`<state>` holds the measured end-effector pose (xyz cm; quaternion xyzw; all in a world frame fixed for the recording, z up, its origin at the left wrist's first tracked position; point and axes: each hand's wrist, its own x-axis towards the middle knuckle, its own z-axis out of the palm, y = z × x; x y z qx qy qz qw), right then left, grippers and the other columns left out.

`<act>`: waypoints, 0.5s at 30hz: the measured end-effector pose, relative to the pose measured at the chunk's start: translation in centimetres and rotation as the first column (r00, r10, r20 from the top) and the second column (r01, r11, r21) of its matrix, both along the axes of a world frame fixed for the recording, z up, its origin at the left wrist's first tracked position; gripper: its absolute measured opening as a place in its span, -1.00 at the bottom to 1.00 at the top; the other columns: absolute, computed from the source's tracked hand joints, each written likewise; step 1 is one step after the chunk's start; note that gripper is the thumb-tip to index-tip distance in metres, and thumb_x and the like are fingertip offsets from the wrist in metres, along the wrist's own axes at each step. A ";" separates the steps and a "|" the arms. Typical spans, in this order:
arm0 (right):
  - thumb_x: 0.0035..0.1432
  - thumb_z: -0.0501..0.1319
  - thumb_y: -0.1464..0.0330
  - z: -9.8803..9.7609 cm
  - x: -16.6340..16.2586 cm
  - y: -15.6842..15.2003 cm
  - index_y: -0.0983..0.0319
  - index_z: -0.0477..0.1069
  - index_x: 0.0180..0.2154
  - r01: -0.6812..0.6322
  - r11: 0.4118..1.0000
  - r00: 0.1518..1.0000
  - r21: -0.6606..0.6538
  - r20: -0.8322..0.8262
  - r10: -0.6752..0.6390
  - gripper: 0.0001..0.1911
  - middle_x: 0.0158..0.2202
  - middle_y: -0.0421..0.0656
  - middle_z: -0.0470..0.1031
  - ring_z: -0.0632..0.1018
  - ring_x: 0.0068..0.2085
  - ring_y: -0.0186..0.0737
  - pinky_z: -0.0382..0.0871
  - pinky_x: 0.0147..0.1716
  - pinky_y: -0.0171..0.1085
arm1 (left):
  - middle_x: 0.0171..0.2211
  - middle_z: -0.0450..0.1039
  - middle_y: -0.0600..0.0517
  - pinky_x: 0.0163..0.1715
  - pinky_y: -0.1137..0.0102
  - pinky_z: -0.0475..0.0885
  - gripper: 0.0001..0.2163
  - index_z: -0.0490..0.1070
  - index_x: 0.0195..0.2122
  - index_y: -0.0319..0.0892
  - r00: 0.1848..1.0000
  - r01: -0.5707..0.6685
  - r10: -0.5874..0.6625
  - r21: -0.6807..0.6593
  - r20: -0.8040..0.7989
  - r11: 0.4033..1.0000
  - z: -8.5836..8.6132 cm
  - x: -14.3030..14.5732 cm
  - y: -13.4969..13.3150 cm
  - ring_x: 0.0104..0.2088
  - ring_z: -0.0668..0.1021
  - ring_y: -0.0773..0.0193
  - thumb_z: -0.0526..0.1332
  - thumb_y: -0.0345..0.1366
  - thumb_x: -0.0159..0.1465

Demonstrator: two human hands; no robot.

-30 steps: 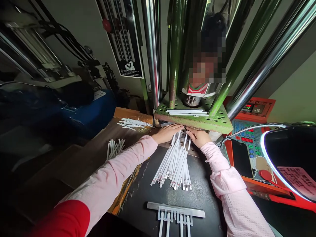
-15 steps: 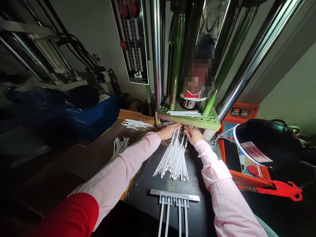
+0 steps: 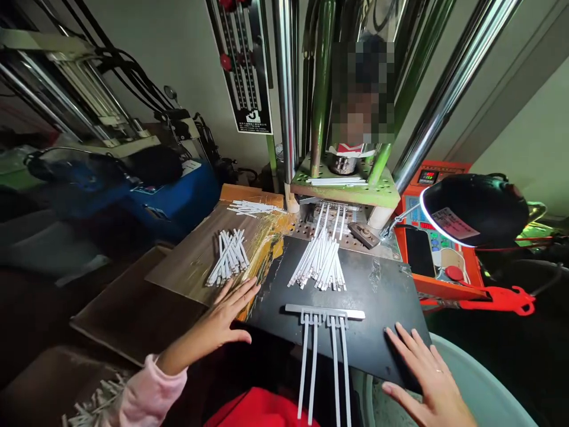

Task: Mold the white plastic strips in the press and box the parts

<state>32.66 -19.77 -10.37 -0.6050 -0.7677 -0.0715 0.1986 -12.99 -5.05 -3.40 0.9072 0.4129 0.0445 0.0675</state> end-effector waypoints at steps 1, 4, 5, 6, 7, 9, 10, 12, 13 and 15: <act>0.19 0.17 -0.01 -0.5 -0.7 -0.6 -0.13 -0.07 0.45 0.028 1.000 0.999 0.013 0.039 -0.029 -0.14 0.34 -0.09 0.28 0.44 0.21 0.35 0.50 -0.04 0.31 | 0.41 0.09 -0.17 0.41 -0.08 0.00 -0.08 0.00 0.45 -0.04 0.999 -0.033 0.033 0.038 -0.015 0.999 -0.8 0.0 -0.7 0.41 0.21 -0.02 0.46 -0.12 0.15; 0.21 0.14 0.20 -1.2 -2.3 -1.0 -0.12 -0.16 0.46 0.123 0.992 0.986 0.021 0.114 -0.125 -0.13 0.41 -0.10 0.15 0.34 0.29 0.34 0.34 0.11 0.36 | 0.42 0.08 -0.13 0.42 -0.09 -0.03 -0.15 0.03 0.44 -0.04 0.992 -0.119 0.123 0.157 -0.010 0.980 -2.5 0.9 -1.6 0.42 0.19 -0.02 0.41 -0.33 0.18; 0.20 0.13 0.30 -1.2 -2.7 -1.0 -0.12 -0.19 0.47 0.145 0.989 0.981 0.014 0.127 -0.146 -0.11 0.43 -0.12 0.11 0.32 0.31 0.31 0.30 0.15 0.34 | 0.43 0.07 -0.10 0.43 -0.07 -0.03 -0.17 0.03 0.45 -0.04 0.990 -0.139 0.141 0.184 0.002 0.973 -2.8 1.2 -1.7 0.42 0.17 -0.01 0.35 -0.42 0.19; 0.19 0.13 0.38 -1.1 -2.9 -0.9 -0.12 -0.22 0.47 0.162 0.987 0.977 0.008 0.137 -0.162 -0.08 0.44 -0.14 0.09 0.31 0.33 0.28 0.27 0.19 0.32 | 0.43 0.06 -0.09 0.44 -0.06 -0.03 -0.18 0.02 0.45 -0.04 0.988 -0.156 0.156 0.203 0.016 0.967 -3.0 1.5 -1.7 0.43 0.16 0.00 0.29 -0.49 0.19; 0.17 0.13 0.43 -0.9 -3.0 -0.9 -0.13 -0.24 0.47 0.177 0.984 0.974 0.000 0.146 -0.175 -0.05 0.44 -0.15 0.07 0.31 0.33 0.25 0.26 0.21 0.29 | 0.43 0.06 -0.07 0.44 -0.04 -0.04 -0.18 0.02 0.45 -0.04 0.986 -0.169 0.167 0.213 0.029 0.962 -3.0 1.7 -1.8 0.43 0.16 0.01 0.23 -0.55 0.17; 0.16 0.14 0.47 -0.6 -3.2 -1.0 -0.15 -0.26 0.47 0.196 0.981 0.968 -0.013 0.160 -0.191 -0.01 0.45 -0.16 0.04 0.32 0.33 0.23 0.24 0.24 0.25 | 0.43 0.07 -0.04 0.45 -0.03 -0.05 -0.18 0.05 0.44 -0.05 0.981 -0.192 0.186 0.216 0.048 0.957 -3.0 2.0 -1.8 0.43 0.15 0.04 0.13 -0.62 0.14; 0.16 0.15 0.47 -0.5 -3.2 -1.1 -0.14 -0.27 0.47 0.206 0.978 0.966 -0.017 0.163 -0.201 -0.01 0.45 -0.15 0.04 0.32 0.32 0.23 0.23 0.25 0.25 | 0.43 0.08 -0.03 0.45 -0.02 -0.05 -0.18 0.07 0.44 -0.06 0.980 -0.200 0.193 0.212 0.052 0.957 -3.0 2.1 -1.8 0.44 0.15 0.05 0.11 -0.63 0.12; 0.17 0.15 0.47 -0.3 -3.2 -1.3 -0.11 -0.25 0.47 0.221 0.975 0.963 -0.031 0.164 -0.213 -0.02 0.46 -0.13 0.02 0.30 0.33 0.24 0.21 0.26 0.25 | 0.43 0.08 -0.02 0.45 -0.01 -0.06 -0.19 0.11 0.43 -0.07 0.976 -0.216 0.210 0.201 0.052 0.955 -2.9 2.2 -1.9 0.44 0.14 0.07 0.08 -0.63 0.12; 0.18 0.15 0.47 -0.2 -3.2 -1.3 -0.09 -0.24 0.47 0.226 0.973 0.963 -0.037 0.161 -0.217 -0.03 0.46 -0.12 0.02 0.29 0.34 0.25 0.20 0.26 0.26 | 0.43 0.08 -0.01 0.45 -0.01 -0.07 -0.20 0.12 0.42 -0.08 0.975 -0.222 0.217 0.194 0.050 0.955 -2.9 2.3 -1.9 0.44 0.13 0.07 0.07 -0.63 0.12; 0.19 0.16 0.46 -0.1 -3.3 -1.4 -0.06 -0.20 0.48 0.235 0.971 0.962 -0.053 0.153 -0.225 -0.05 0.46 -0.10 0.02 0.27 0.35 0.27 0.18 0.27 0.27 | 0.43 0.09 -0.02 0.45 0.00 -0.08 -0.21 0.13 0.42 -0.08 0.973 -0.230 0.225 0.184 0.046 0.956 -2.9 2.4 -1.9 0.45 0.12 0.08 0.07 -0.63 0.13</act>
